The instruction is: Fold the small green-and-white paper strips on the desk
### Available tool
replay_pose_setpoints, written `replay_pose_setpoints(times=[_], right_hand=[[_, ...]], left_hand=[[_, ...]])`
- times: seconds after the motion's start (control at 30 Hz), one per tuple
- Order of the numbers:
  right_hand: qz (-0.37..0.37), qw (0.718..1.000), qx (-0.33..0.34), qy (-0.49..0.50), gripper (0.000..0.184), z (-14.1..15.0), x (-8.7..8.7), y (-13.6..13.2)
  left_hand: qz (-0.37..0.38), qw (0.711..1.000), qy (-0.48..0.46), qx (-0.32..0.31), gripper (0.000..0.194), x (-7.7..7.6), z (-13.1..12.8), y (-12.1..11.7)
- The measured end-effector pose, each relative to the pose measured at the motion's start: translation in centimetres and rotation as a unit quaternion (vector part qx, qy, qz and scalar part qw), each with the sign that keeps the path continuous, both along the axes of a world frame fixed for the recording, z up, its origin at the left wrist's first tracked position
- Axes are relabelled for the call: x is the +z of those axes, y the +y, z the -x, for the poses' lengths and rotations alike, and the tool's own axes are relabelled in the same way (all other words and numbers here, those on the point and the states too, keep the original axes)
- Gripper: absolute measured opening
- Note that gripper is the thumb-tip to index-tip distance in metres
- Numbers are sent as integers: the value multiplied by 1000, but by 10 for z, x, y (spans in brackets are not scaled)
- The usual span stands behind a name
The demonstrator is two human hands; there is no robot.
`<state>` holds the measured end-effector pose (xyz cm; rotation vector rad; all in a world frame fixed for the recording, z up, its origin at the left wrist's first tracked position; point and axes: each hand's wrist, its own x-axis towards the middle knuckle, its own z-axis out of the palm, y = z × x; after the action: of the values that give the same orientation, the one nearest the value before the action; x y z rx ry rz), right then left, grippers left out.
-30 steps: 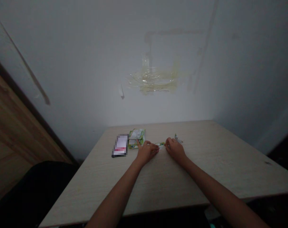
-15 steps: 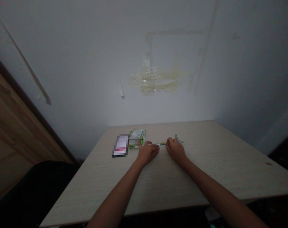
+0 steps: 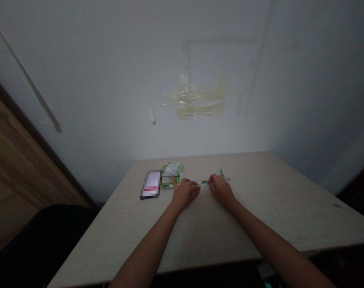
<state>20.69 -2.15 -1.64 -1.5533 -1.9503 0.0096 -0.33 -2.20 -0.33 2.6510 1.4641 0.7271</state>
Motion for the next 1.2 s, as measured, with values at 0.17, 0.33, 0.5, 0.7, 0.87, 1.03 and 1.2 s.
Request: replay_pose_setpoints(times=[0.17, 0.33, 0.5, 0.7, 0.87, 1.03, 1.2], right_hand=[[7, 999, 39, 19, 4, -1, -4, 3], [10, 996, 85, 20, 7, -1, -3, 4], [8, 991, 129, 32, 10, 1, 0, 1], [15, 982, 179, 55, 11, 1, 4, -4], [16, 977, 205, 52, 13, 1, 9, -9], [18, 971, 234, 54, 11, 3, 12, -13], [28, 964, 257, 61, 8, 5, 14, -17]], left_hand=[[-1, 1000, 5, 5, 22, 1, 0, 0], [-1, 1000, 4, 12, 21, -1, 1, 1], [13, 1000, -10, 12, 21, -2, 2, 3], [17, 1000, -13, 21, 20, -3, 1, 4], [24, 999, -27, 20, 20, -4, 1, 4], [19, 999, -20, 26, 19, -4, 1, 5], [17, 999, -14, 23, 19, -5, 1, 5]])
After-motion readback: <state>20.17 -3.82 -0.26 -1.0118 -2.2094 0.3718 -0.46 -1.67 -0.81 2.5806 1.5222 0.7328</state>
